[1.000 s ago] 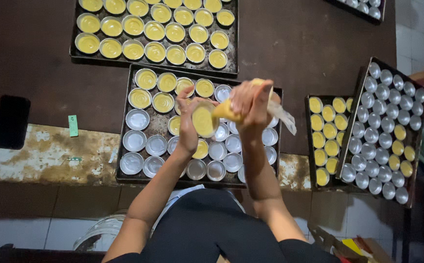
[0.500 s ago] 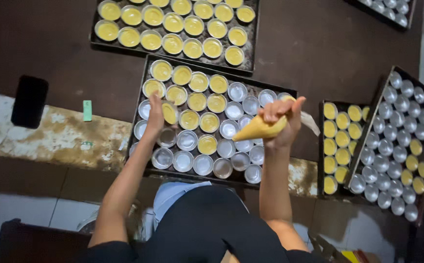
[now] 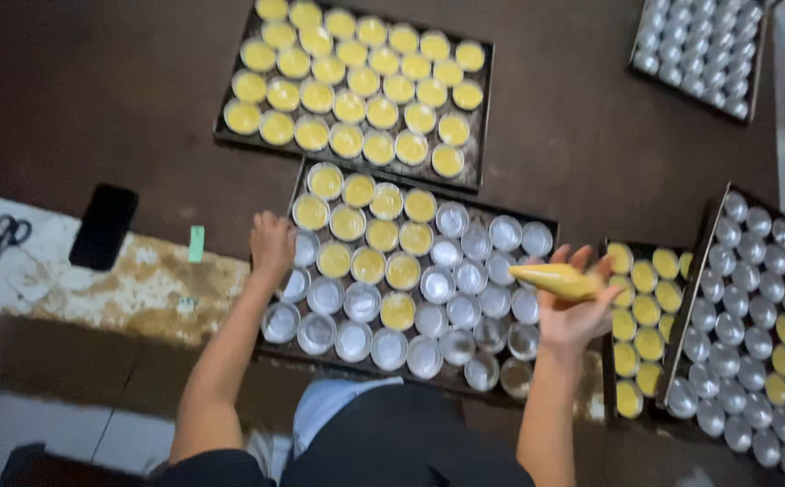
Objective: The person fills small metal tart molds with a yellow custard using a piping bag, while another person places empty molds onto trays on a large work table.
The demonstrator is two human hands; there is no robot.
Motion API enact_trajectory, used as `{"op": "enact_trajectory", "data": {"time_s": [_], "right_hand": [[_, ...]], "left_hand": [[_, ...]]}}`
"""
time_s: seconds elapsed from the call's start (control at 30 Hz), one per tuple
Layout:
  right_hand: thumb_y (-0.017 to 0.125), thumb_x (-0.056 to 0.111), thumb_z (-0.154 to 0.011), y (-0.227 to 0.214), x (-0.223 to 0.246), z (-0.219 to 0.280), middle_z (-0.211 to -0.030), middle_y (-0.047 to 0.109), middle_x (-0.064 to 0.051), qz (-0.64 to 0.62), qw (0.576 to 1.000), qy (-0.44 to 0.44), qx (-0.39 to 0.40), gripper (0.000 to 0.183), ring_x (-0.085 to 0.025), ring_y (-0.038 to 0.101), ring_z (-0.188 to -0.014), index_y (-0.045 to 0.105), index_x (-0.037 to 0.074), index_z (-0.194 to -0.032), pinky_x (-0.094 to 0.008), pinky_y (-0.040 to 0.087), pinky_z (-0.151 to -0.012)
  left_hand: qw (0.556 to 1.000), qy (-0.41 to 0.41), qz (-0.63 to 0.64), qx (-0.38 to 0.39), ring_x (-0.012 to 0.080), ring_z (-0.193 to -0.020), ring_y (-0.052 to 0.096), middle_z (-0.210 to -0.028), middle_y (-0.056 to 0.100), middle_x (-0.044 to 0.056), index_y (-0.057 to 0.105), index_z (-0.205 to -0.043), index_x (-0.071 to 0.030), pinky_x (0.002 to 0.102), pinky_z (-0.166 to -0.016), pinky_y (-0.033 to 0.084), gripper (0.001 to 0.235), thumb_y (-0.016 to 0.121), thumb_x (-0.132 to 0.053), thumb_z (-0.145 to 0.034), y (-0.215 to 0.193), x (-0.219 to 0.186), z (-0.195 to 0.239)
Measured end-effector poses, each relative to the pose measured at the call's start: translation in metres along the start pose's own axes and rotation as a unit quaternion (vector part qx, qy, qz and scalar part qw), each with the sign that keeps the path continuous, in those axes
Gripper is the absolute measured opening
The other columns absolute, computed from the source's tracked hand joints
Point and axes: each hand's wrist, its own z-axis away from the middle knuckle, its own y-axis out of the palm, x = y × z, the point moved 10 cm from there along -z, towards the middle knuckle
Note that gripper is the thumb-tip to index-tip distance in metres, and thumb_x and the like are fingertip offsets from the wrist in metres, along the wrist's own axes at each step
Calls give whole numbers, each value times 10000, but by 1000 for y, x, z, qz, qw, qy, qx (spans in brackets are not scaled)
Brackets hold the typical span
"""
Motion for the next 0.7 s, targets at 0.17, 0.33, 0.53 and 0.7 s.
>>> {"op": "enact_trajectory", "data": {"time_s": [0.17, 0.33, 0.53, 0.7], "right_hand": [[529, 611, -984, -246, -133, 0, -1166, 707, 3, -36, 928, 187, -320, 368, -286, 684, -1066, 619, 258, -1034, -562, 521, -923], [759, 431, -925, -89, -149, 11, -753, 659, -60, -28, 942, 212, -258, 461, -262, 709, -830, 560, 149, -619, -524, 576, -924], [564, 463, -1017, 96, -140, -14, -559, 506, 3, -127, 967, 222, 12, 598, -158, 607, -706, 399, 159, -528, -522, 562, -1047], [323, 490, -1078, 197, -114, 3, -494, 410, -14, -45, 967, 108, 228, 617, -213, 566, -640, 365, 189, -542, -562, 559, -1040]], "left_hand": [[972, -6, 204, -117, 277, -923, 706, -949, 704, 94, 691, -1085, -114, 379, -778, 566, 118, 691, -199, -1002, -37, -4, 0], [761, -159, 628, -38, 231, -1080, 659, -1119, 713, 60, 672, -1164, -145, 351, -939, 535, 239, 676, -275, -962, -87, -89, 18], [376, -194, 894, 143, 214, -702, 716, -971, 753, 84, 644, -1157, -192, 286, -410, 480, 398, 492, -508, -970, -70, -199, 33], [398, -55, 913, 67, 310, -1038, 726, -1128, 701, 234, 470, -1154, -122, 367, -815, 580, 531, 361, -624, -1021, -111, -235, 39]]}}
